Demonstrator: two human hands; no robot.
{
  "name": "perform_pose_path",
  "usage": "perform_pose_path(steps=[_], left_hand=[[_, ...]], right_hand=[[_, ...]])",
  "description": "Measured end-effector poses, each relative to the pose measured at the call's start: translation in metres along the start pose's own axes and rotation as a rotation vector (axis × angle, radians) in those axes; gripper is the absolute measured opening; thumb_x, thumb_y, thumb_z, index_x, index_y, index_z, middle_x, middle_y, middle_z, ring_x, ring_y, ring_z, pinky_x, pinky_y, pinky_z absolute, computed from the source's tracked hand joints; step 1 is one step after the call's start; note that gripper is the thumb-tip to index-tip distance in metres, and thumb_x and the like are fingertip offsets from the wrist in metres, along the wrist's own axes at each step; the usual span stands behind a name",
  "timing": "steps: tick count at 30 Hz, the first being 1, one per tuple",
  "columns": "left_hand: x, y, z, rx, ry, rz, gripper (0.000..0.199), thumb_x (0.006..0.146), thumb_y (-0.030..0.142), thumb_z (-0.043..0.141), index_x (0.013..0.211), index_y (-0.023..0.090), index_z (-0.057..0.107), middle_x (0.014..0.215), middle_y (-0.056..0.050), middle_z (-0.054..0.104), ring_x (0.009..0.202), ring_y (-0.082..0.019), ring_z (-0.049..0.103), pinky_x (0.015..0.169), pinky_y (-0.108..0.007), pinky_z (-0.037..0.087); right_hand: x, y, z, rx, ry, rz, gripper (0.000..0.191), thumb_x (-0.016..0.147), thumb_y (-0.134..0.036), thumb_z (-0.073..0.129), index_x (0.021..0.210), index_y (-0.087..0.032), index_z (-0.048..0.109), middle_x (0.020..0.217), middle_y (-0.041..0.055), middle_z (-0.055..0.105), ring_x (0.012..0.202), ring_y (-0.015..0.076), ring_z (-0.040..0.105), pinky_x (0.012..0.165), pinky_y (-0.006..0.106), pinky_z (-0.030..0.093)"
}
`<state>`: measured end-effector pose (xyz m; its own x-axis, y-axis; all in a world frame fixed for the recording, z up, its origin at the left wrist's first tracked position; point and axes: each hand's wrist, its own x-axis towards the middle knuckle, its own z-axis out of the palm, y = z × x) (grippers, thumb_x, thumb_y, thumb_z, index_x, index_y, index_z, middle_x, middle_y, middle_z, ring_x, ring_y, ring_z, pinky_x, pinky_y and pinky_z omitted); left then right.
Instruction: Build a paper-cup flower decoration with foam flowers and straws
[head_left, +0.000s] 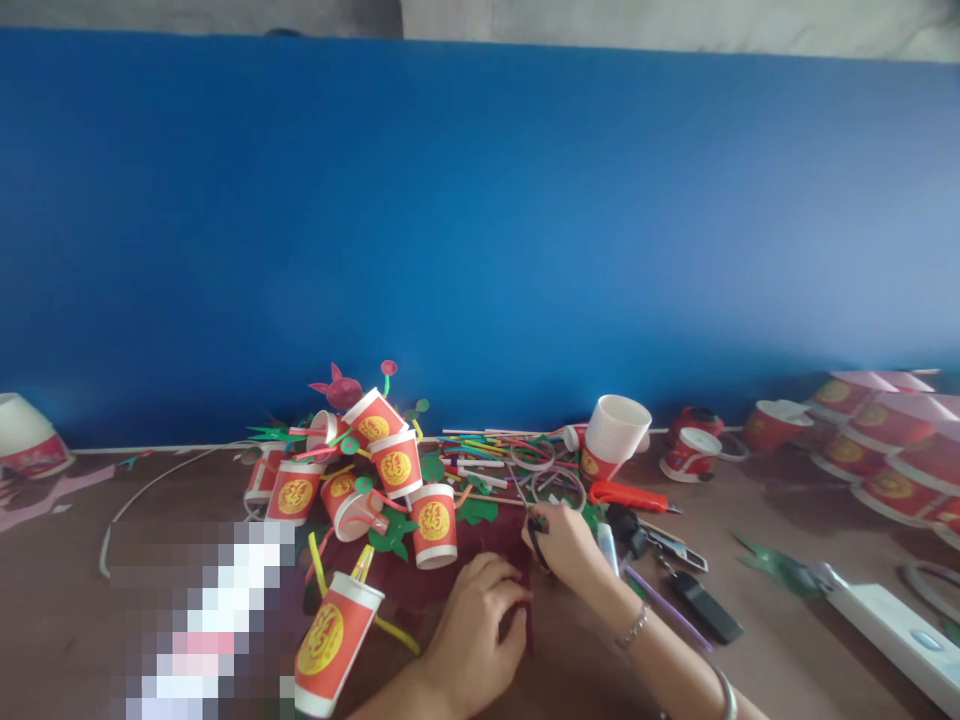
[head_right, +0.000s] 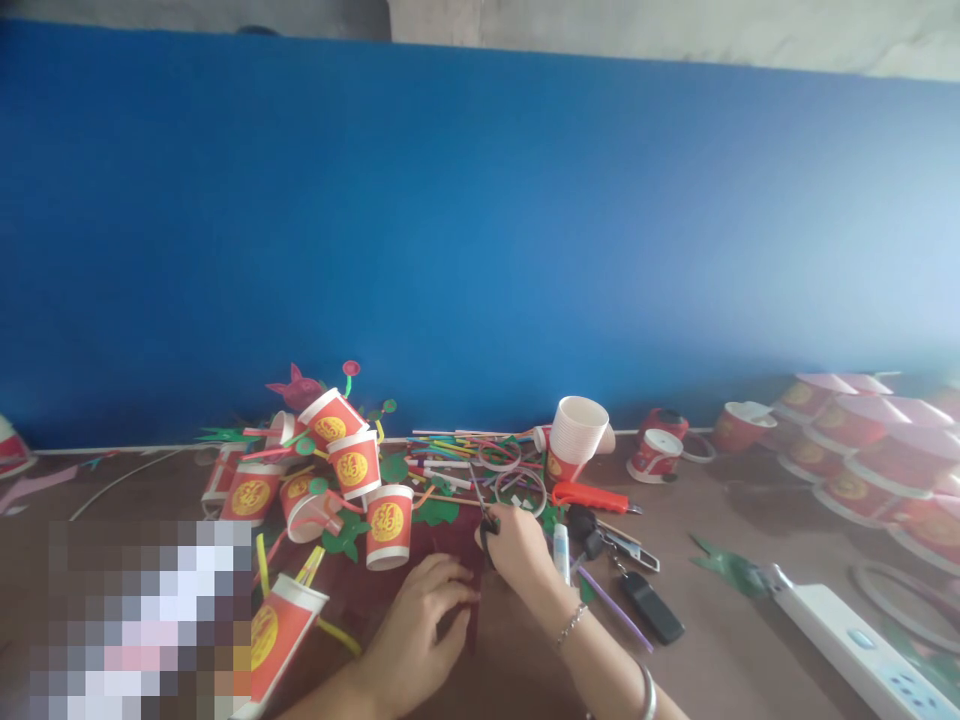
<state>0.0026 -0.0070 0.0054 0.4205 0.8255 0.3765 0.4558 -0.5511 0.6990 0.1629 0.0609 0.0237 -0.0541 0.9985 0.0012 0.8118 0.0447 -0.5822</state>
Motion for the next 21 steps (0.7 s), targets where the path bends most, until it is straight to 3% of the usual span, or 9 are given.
perform_pose_path(steps=[4, 8, 10, 15, 21], left_hand=[[-0.001, -0.002, 0.001, -0.021, -0.036, -0.007, 0.033, 0.077, 0.007, 0.051, 0.103, 0.021, 0.066, 0.111, -0.009, 0.064, 0.112, -0.024, 0.052, 0.099, -0.04, 0.04], [-0.002, -0.003, 0.003, -0.059, -0.049, -0.042, 0.033, 0.078, 0.006, 0.048, 0.1, 0.021, 0.066, 0.112, -0.01, 0.062, 0.111, -0.023, 0.053, 0.098, -0.038, 0.041], [-0.002, -0.004, 0.005, -0.086, -0.035, -0.061, 0.032, 0.077, 0.004, 0.045, 0.096, 0.02, 0.065, 0.111, -0.01, 0.061, 0.11, -0.022, 0.054, 0.097, -0.035, 0.042], [-0.001, -0.012, 0.008, -0.195, 0.115, -0.158, 0.037, 0.069, -0.005, 0.034, 0.087, 0.02, 0.055, 0.092, -0.006, 0.058, 0.09, -0.018, 0.057, 0.082, -0.031, 0.046], [0.001, -0.016, 0.009, -0.258, 0.259, -0.205, 0.039, 0.063, -0.006, 0.033, 0.088, 0.019, 0.049, 0.086, -0.005, 0.052, 0.085, -0.019, 0.053, 0.082, -0.034, 0.045]], right_hand=[[-0.002, -0.003, 0.004, -0.2, 0.069, -0.04, 0.015, 0.074, -0.01, 0.05, 0.075, -0.016, 0.064, 0.074, 0.0097, 0.07, 0.067, 0.0202, 0.061, 0.058, 0.025, 0.031], [-0.004, -0.003, 0.005, -0.195, 0.092, -0.015, 0.036, 0.075, -0.006, 0.05, 0.109, -0.016, 0.057, 0.08, 0.0086, 0.07, 0.075, 0.0208, 0.063, 0.061, 0.024, 0.031], [-0.005, -0.004, 0.004, -0.185, 0.099, -0.022, 0.034, 0.076, -0.007, 0.049, 0.107, -0.017, 0.057, 0.081, 0.0078, 0.07, 0.075, 0.0202, 0.063, 0.061, 0.024, 0.031], [-0.007, -0.008, 0.002, -0.202, 0.021, -0.064, 0.009, 0.073, -0.016, 0.058, 0.081, -0.018, 0.063, 0.08, 0.0067, 0.07, 0.075, 0.0202, 0.062, 0.061, 0.024, 0.032], [-0.006, -0.008, 0.004, -0.287, 0.005, -0.044, 0.013, 0.076, -0.018, 0.059, 0.089, -0.017, 0.061, 0.082, 0.0081, 0.071, 0.077, 0.0217, 0.064, 0.06, 0.025, 0.031]])
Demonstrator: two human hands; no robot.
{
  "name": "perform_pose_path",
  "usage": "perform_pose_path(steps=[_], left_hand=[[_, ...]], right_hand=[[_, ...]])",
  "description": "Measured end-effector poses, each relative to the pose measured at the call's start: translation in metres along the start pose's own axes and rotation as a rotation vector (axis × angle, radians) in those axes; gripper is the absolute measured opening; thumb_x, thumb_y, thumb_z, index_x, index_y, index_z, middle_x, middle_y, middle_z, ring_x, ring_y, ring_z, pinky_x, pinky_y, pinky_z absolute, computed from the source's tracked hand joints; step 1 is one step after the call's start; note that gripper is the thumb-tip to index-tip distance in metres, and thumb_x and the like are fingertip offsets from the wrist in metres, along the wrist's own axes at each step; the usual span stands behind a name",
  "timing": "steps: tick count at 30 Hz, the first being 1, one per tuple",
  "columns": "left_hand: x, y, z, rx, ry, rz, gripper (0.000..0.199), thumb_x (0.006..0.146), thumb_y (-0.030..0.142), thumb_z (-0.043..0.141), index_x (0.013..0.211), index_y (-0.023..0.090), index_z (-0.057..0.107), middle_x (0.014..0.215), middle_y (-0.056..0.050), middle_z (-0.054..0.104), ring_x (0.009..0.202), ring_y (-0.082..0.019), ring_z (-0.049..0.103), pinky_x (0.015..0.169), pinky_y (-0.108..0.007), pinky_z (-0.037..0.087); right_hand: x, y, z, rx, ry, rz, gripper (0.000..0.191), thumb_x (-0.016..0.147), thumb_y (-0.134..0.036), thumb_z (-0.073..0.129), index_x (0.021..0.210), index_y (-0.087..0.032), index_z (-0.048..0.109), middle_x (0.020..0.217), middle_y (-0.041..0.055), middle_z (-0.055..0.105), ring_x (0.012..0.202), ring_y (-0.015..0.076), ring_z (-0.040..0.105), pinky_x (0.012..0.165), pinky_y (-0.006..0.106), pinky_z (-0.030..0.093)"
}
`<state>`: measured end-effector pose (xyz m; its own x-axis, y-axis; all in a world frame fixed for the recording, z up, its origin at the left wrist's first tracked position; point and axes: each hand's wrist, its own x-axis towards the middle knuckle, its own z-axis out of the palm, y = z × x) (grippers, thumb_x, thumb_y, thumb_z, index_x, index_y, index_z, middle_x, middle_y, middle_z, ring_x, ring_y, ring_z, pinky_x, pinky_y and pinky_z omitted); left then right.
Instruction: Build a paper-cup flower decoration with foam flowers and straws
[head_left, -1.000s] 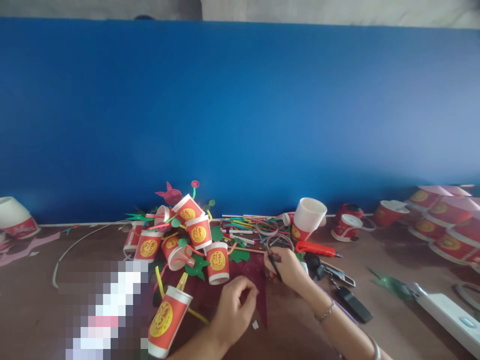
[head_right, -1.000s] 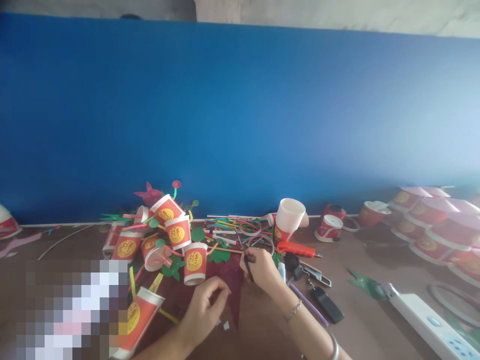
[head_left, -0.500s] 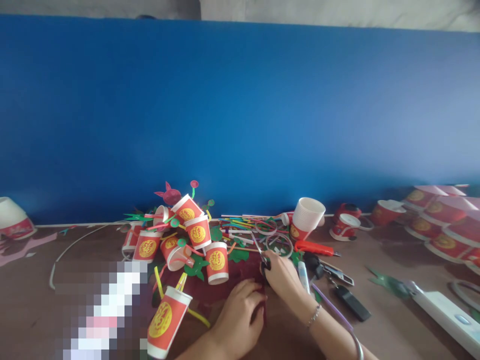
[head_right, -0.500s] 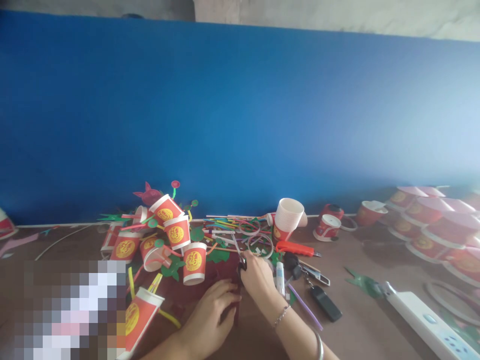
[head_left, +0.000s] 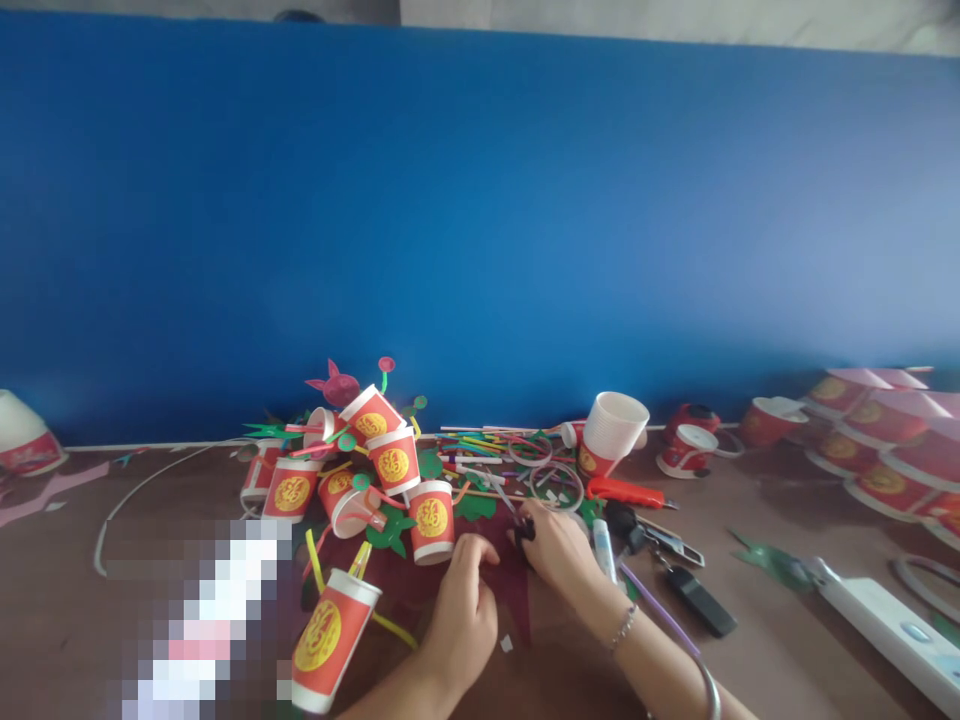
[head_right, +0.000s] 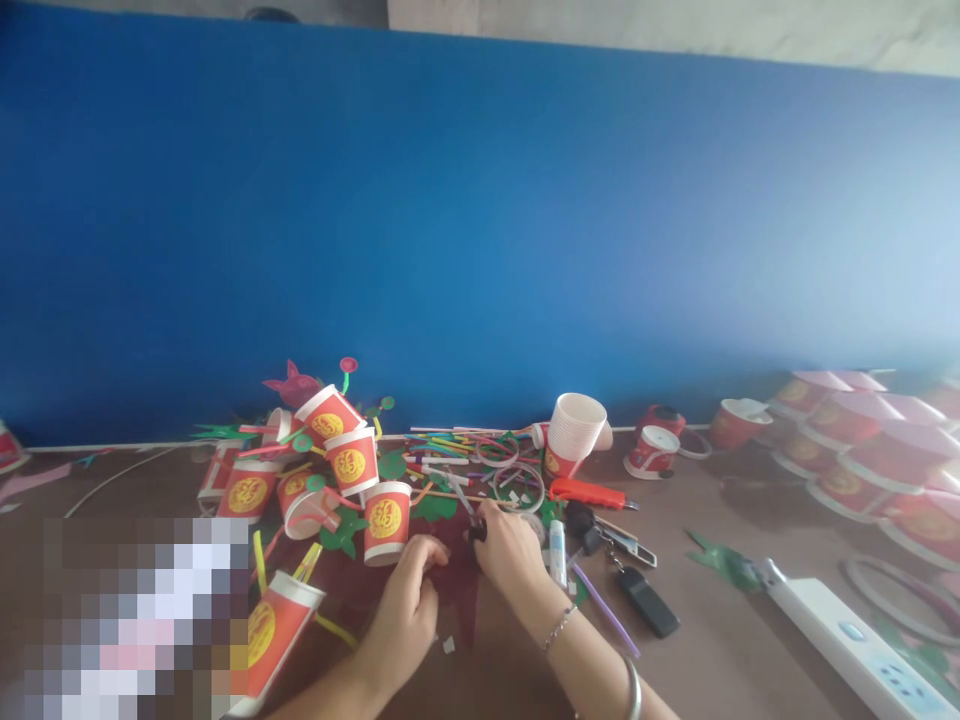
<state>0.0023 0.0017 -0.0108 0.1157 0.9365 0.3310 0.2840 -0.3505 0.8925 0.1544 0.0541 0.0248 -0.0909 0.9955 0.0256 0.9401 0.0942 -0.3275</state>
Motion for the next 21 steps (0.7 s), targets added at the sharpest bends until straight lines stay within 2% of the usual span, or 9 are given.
perform_pose_path(steps=[5, 11, 14, 18, 21], left_hand=[[0.0, -0.007, 0.002, -0.146, 0.065, -0.042, 0.042, 0.06, -0.003, 0.035, 0.092, 0.018, 0.051, 0.091, -0.006, 0.054, 0.092, -0.02, 0.055, 0.091, -0.039, 0.045], [-0.001, -0.016, 0.005, -0.209, 0.088, -0.075, 0.048, 0.058, -0.003, 0.036, 0.098, 0.018, 0.052, 0.099, -0.006, 0.055, 0.101, -0.02, 0.053, 0.098, -0.042, 0.041], [0.001, -0.014, 0.005, -0.269, 0.117, -0.107, 0.048, 0.055, -0.001, 0.036, 0.097, 0.018, 0.051, 0.1, -0.006, 0.056, 0.104, -0.021, 0.053, 0.1, -0.043, 0.039], [0.005, -0.006, 0.003, -0.392, 0.146, -0.18, 0.044, 0.055, 0.002, 0.035, 0.094, 0.018, 0.048, 0.094, -0.006, 0.058, 0.094, -0.02, 0.057, 0.09, -0.04, 0.045], [0.007, -0.001, 0.001, -0.418, 0.211, -0.204, 0.037, 0.055, 0.004, 0.037, 0.087, 0.019, 0.047, 0.084, -0.003, 0.056, 0.085, -0.018, 0.058, 0.082, -0.035, 0.048]], right_hand=[[-0.001, 0.0, -0.001, 0.042, 0.077, 0.007, 0.03, 0.074, -0.008, 0.05, 0.101, -0.017, 0.057, 0.083, 0.0067, 0.071, 0.075, 0.0207, 0.064, 0.061, 0.025, 0.031], [-0.001, -0.001, 0.002, 0.196, 0.104, 0.004, 0.037, 0.067, -0.004, 0.049, 0.1, -0.019, 0.058, 0.083, 0.0049, 0.069, 0.076, 0.0195, 0.062, 0.062, 0.023, 0.032], [-0.003, -0.002, 0.004, 0.27, 0.055, -0.05, 0.037, 0.063, -0.003, 0.048, 0.095, -0.019, 0.057, 0.079, 0.0033, 0.067, 0.072, 0.0179, 0.06, 0.06, 0.022, 0.033], [-0.013, -0.01, 0.002, 0.298, -0.099, -0.158, 0.036, 0.059, -0.004, 0.049, 0.092, -0.019, 0.056, 0.074, 0.0012, 0.064, 0.067, 0.0163, 0.057, 0.058, 0.022, 0.034], [-0.022, -0.018, 0.001, 0.245, -0.102, -0.184, 0.039, 0.059, -0.005, 0.048, 0.095, -0.017, 0.054, 0.08, 0.0043, 0.064, 0.074, 0.0182, 0.057, 0.063, 0.023, 0.035]])
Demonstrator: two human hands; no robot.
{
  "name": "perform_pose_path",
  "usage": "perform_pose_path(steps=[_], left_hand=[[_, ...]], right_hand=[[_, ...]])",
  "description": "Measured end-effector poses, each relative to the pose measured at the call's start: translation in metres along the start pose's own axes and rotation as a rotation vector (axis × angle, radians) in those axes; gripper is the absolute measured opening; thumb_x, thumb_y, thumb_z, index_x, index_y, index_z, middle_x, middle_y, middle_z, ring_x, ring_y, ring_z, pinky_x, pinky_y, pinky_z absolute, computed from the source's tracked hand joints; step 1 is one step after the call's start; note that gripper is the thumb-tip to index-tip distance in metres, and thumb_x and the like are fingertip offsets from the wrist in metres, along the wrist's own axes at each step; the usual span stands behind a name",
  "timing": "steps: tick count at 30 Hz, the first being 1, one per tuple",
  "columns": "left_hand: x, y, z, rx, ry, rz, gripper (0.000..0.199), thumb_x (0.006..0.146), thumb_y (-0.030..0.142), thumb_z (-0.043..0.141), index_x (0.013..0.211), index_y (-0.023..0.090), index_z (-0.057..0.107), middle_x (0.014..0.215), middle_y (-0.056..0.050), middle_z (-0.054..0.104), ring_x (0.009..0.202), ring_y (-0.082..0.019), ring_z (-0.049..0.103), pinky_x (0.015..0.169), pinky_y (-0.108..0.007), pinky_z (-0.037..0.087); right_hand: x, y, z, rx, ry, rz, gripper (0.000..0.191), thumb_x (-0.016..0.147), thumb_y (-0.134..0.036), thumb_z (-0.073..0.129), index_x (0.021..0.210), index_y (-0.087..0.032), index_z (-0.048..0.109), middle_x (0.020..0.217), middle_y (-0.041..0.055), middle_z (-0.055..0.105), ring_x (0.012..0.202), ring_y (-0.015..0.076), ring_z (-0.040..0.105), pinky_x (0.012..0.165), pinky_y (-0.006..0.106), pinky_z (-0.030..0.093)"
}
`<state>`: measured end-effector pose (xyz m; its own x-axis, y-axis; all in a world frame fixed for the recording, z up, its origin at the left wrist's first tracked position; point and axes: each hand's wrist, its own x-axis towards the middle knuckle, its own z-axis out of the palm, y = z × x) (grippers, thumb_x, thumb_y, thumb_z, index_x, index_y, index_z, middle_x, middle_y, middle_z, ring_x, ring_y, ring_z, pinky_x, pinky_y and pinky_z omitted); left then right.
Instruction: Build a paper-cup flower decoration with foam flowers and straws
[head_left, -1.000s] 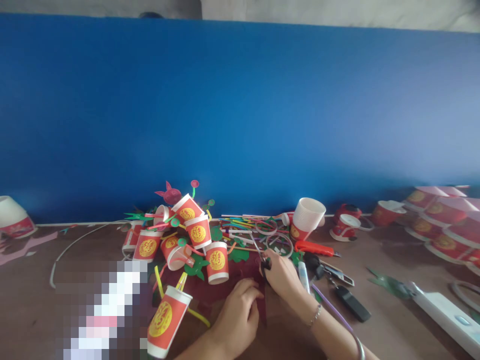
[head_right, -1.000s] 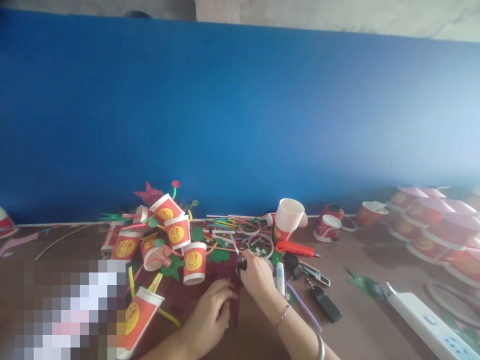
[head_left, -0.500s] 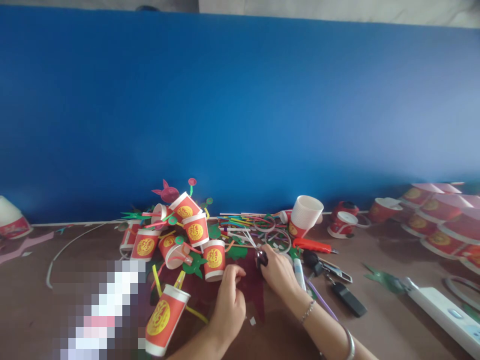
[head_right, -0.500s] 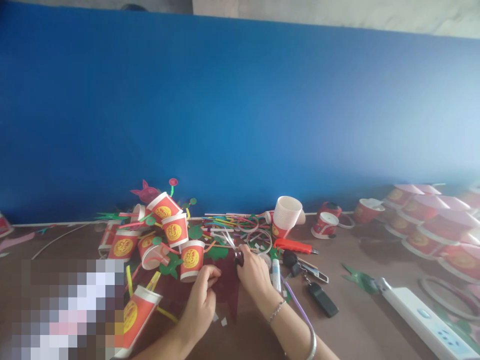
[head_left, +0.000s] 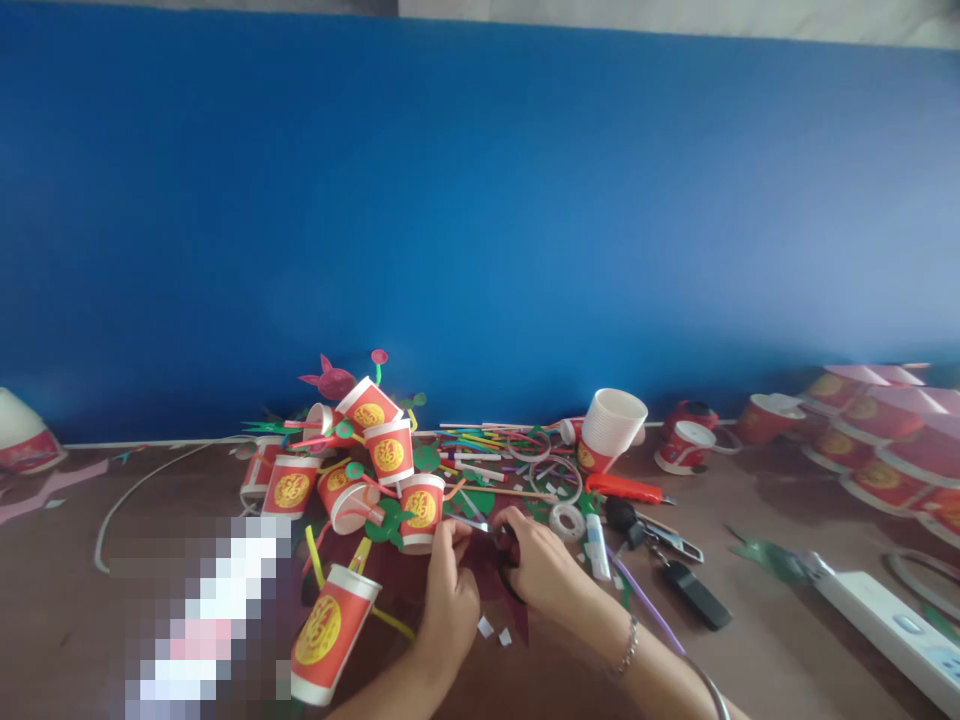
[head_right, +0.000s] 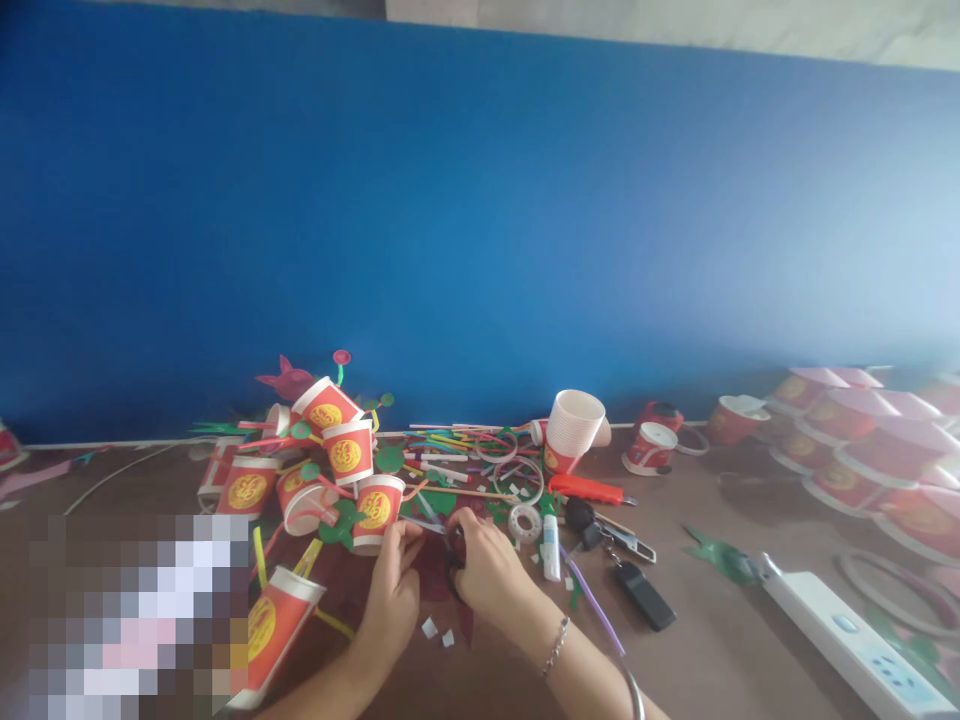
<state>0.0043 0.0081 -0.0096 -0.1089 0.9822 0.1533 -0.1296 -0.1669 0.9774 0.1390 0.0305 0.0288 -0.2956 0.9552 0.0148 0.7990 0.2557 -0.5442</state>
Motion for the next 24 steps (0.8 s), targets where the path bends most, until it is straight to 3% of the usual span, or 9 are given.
perform_pose_path(steps=[6, 12, 19, 24], left_hand=[[0.0, 0.0, 0.0, -0.028, -0.002, -0.04, 0.026, 0.054, 0.006, 0.037, 0.076, 0.02, 0.042, 0.07, 0.001, 0.051, 0.068, -0.015, 0.054, 0.065, -0.028, 0.048], [-0.001, -0.008, -0.001, 0.068, -0.044, -0.004, 0.026, 0.058, 0.004, 0.038, 0.077, 0.019, 0.046, 0.074, 0.001, 0.051, 0.072, -0.015, 0.053, 0.07, -0.028, 0.046], [-0.001, -0.007, 0.003, 0.025, -0.137, -0.074, 0.018, 0.072, 0.01, 0.05, 0.088, 0.017, 0.049, 0.083, -0.004, 0.06, 0.078, -0.017, 0.061, 0.073, -0.03, 0.049], [0.004, -0.002, 0.003, 0.007, -0.101, -0.033, 0.015, 0.073, 0.014, 0.057, 0.087, 0.016, 0.054, 0.084, -0.004, 0.064, 0.08, -0.018, 0.063, 0.071, -0.029, 0.05]], right_hand=[[-0.004, -0.007, 0.002, -0.105, -0.04, 0.032, 0.035, 0.063, -0.007, 0.049, 0.096, -0.017, 0.051, 0.077, 0.0046, 0.063, 0.076, 0.0197, 0.058, 0.062, 0.025, 0.033], [-0.003, -0.004, 0.005, -0.042, -0.004, 0.022, 0.036, 0.059, -0.004, 0.048, 0.092, -0.017, 0.05, 0.073, 0.003, 0.062, 0.068, 0.018, 0.056, 0.057, 0.024, 0.03], [0.002, 0.002, 0.014, 0.308, 0.052, -0.068, 0.04, 0.057, 0.001, 0.044, 0.091, -0.02, 0.051, 0.072, -0.0016, 0.059, 0.064, 0.0133, 0.052, 0.058, 0.021, 0.035], [0.007, -0.002, 0.011, 0.704, 0.132, -0.116, 0.034, 0.065, -0.003, 0.051, 0.093, -0.021, 0.049, 0.076, -0.0027, 0.053, 0.069, 0.0124, 0.05, 0.06, 0.021, 0.039]])
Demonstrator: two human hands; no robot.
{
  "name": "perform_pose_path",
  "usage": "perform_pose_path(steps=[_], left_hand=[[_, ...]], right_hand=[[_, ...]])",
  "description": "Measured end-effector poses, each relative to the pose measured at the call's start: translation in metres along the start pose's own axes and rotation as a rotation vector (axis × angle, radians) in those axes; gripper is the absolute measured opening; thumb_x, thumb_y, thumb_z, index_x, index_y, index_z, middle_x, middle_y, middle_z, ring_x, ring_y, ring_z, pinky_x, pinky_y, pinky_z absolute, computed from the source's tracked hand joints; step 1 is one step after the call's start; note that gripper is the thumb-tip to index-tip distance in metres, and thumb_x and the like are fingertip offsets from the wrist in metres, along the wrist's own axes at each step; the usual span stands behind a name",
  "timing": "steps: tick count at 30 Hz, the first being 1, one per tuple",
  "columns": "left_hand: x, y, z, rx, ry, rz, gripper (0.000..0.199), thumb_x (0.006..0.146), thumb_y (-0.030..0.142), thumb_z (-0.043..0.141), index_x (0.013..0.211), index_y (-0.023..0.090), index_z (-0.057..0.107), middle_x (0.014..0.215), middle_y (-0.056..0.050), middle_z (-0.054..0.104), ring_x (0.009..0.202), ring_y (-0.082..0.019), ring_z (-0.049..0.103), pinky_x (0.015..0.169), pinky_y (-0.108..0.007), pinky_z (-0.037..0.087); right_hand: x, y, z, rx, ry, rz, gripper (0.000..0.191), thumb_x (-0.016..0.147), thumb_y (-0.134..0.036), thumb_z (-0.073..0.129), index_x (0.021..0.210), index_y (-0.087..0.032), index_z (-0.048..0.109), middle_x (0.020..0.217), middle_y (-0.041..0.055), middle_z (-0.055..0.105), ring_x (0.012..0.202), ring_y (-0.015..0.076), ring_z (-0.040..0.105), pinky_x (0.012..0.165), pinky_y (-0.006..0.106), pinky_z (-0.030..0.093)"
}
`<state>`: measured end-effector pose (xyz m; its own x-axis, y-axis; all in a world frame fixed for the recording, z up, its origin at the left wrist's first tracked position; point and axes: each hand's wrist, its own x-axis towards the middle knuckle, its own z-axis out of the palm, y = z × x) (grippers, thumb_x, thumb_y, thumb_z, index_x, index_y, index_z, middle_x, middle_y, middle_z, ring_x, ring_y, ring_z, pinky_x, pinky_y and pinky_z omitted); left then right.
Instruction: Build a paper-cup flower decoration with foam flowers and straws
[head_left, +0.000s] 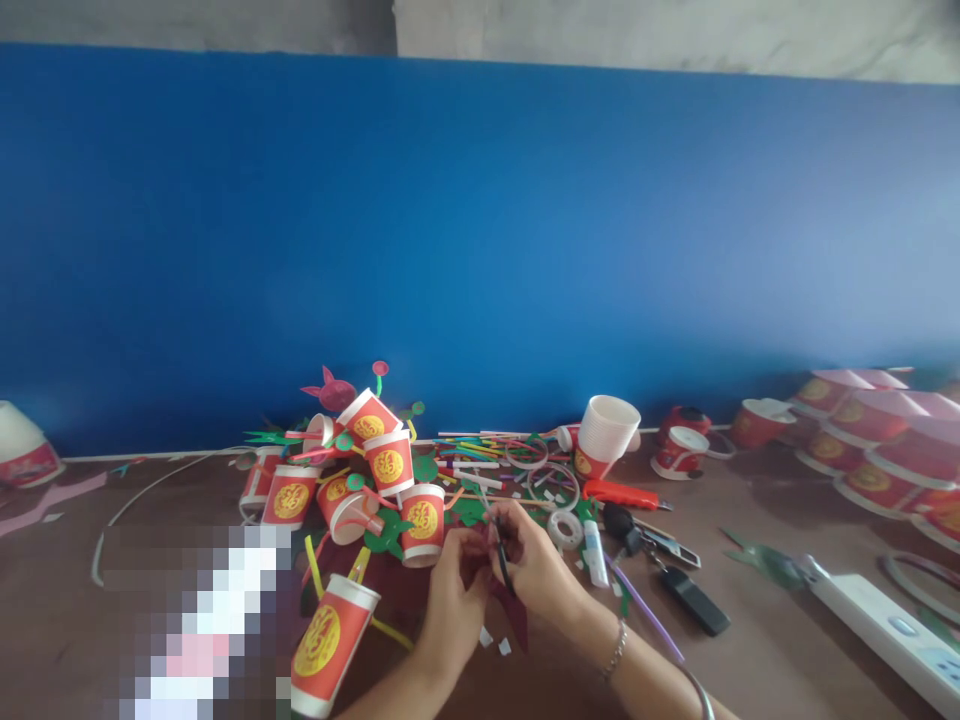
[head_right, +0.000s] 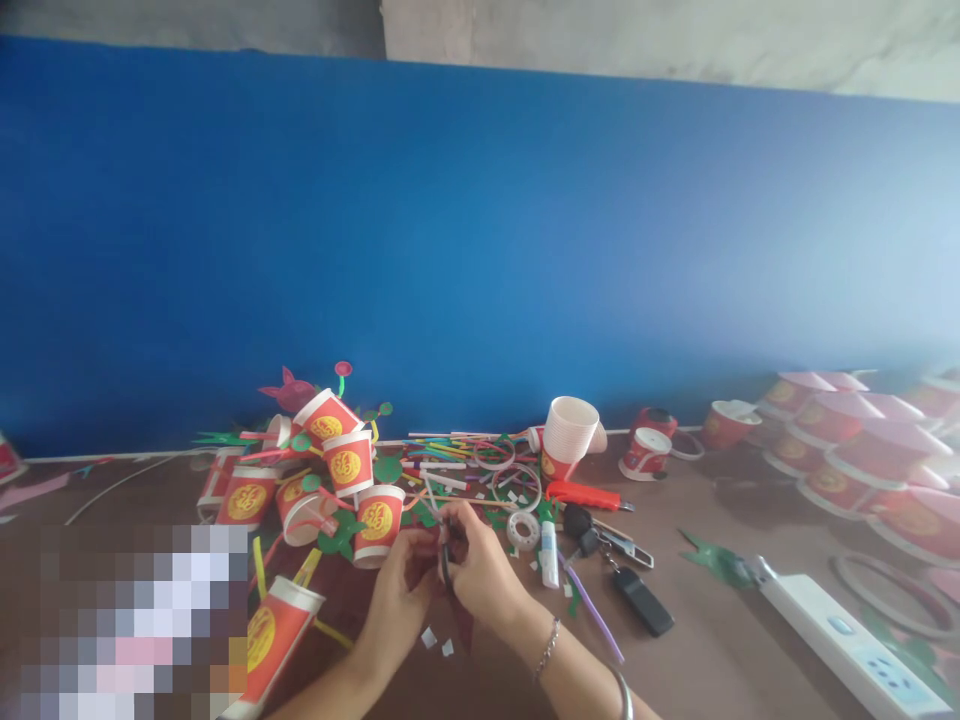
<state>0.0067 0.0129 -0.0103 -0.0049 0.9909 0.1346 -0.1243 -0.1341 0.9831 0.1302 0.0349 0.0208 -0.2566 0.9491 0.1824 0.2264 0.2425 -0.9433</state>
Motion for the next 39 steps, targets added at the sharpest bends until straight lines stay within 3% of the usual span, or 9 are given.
perform_pose_path(steps=[4, 8, 13, 18, 23, 28, 31, 35, 39], left_hand=[[0.001, 0.007, -0.005, 0.094, 0.075, 0.03, 0.012, 0.079, 0.028, 0.058, 0.081, 0.016, 0.06, 0.077, -0.005, 0.066, 0.074, -0.02, 0.063, 0.066, -0.029, 0.05], [-0.002, 0.013, -0.009, 0.117, 0.178, 0.124, 0.02, 0.08, 0.036, 0.059, 0.084, 0.016, 0.06, 0.079, -0.006, 0.066, 0.077, -0.021, 0.063, 0.067, -0.029, 0.049], [-0.001, 0.012, -0.005, -0.046, 0.2, 0.099, 0.023, 0.076, 0.037, 0.065, 0.083, 0.017, 0.056, 0.075, -0.003, 0.063, 0.072, -0.017, 0.063, 0.065, -0.026, 0.049], [0.003, 0.011, 0.001, -0.249, 0.063, -0.046, 0.037, 0.066, 0.042, 0.072, 0.086, 0.016, 0.056, 0.074, -0.003, 0.065, 0.065, -0.015, 0.062, 0.056, -0.023, 0.048], [0.005, 0.009, -0.001, -0.194, 0.169, -0.044, 0.039, 0.068, 0.051, 0.068, 0.072, 0.016, 0.051, 0.053, 0.006, 0.053, 0.044, -0.007, 0.048, 0.043, -0.017, 0.038], [0.007, 0.002, -0.001, -0.156, 0.056, -0.017, 0.042, 0.069, 0.055, 0.066, 0.067, 0.018, 0.045, 0.044, 0.009, 0.044, 0.037, -0.005, 0.037, 0.036, -0.016, 0.029], [0.007, -0.001, 0.002, -0.116, -0.029, -0.079, 0.043, 0.068, 0.057, 0.065, 0.072, 0.018, 0.048, 0.044, 0.009, 0.044, 0.035, -0.005, 0.037, 0.035, -0.016, 0.028], [0.007, -0.001, 0.002, -0.076, -0.01, -0.129, 0.045, 0.068, 0.058, 0.063, 0.081, 0.017, 0.051, 0.043, 0.008, 0.046, 0.034, -0.006, 0.037, 0.033, -0.017, 0.026], [0.007, 0.002, -0.003, -0.034, 0.131, -0.068, 0.04, 0.075, 0.056, 0.057, 0.067, 0.018, 0.047, 0.042, 0.008, 0.043, 0.035, -0.006, 0.037, 0.035, -0.017, 0.026]], right_hand=[[0.002, 0.0, 0.001, 0.344, 0.063, 0.027, 0.031, 0.07, -0.016, 0.064, 0.097, -0.022, 0.048, 0.08, -0.002, 0.054, 0.073, 0.0126, 0.052, 0.066, 0.023, 0.042], [0.002, -0.002, 0.003, 0.523, -0.052, 0.108, 0.037, 0.064, -0.024, 0.075, 0.091, -0.02, 0.05, 0.069, -0.0045, 0.052, 0.062, 0.0106, 0.05, 0.055, 0.021, 0.038], [0.002, -0.01, 0.002, 0.513, -0.028, 0.086, 0.036, 0.062, -0.024, 0.077, 0.087, -0.02, 0.052, 0.066, -0.0057, 0.052, 0.057, 0.0086, 0.047, 0.05, 0.019, 0.034], [0.002, -0.018, -0.005, 0.519, 0.0, 0.082, 0.036, 0.06, -0.025, 0.077, 0.086, -0.02, 0.052, 0.064, -0.0066, 0.053, 0.053, 0.0075, 0.046, 0.048, 0.018, 0.032], [-0.011, -0.013, 0.001, 0.619, -0.034, 0.091, 0.033, 0.065, -0.031, 0.076, 0.086, -0.02, 0.051, 0.069, -0.0037, 0.057, 0.053, 0.0096, 0.05, 0.05, 0.021, 0.037], [-0.01, 0.0, 0.006, 0.579, 0.167, 0.044, 0.04, 0.062, -0.037, 0.078, 0.088, -0.022, 0.052, 0.068, -0.004, 0.057, 0.052, 0.0102, 0.048, 0.051, 0.022, 0.04], [-0.009, 0.006, 0.004, 0.518, 0.216, 0.003, 0.039, 0.061, -0.038, 0.078, 0.084, -0.022, 0.05, 0.067, -0.0038, 0.057, 0.053, 0.0104, 0.048, 0.051, 0.022, 0.04], [-0.015, 0.011, 0.005, 0.484, 0.19, -0.003, 0.038, 0.065, -0.041, 0.075, 0.085, -0.022, 0.048, 0.064, -0.0052, 0.055, 0.047, 0.0079, 0.044, 0.044, 0.019, 0.036], [-0.021, 0.013, 0.007, 0.454, -0.008, 0.047, 0.033, 0.076, -0.046, 0.065, 0.083, -0.02, 0.047, 0.06, -0.0038, 0.057, 0.051, 0.0104, 0.052, 0.044, 0.018, 0.038]])
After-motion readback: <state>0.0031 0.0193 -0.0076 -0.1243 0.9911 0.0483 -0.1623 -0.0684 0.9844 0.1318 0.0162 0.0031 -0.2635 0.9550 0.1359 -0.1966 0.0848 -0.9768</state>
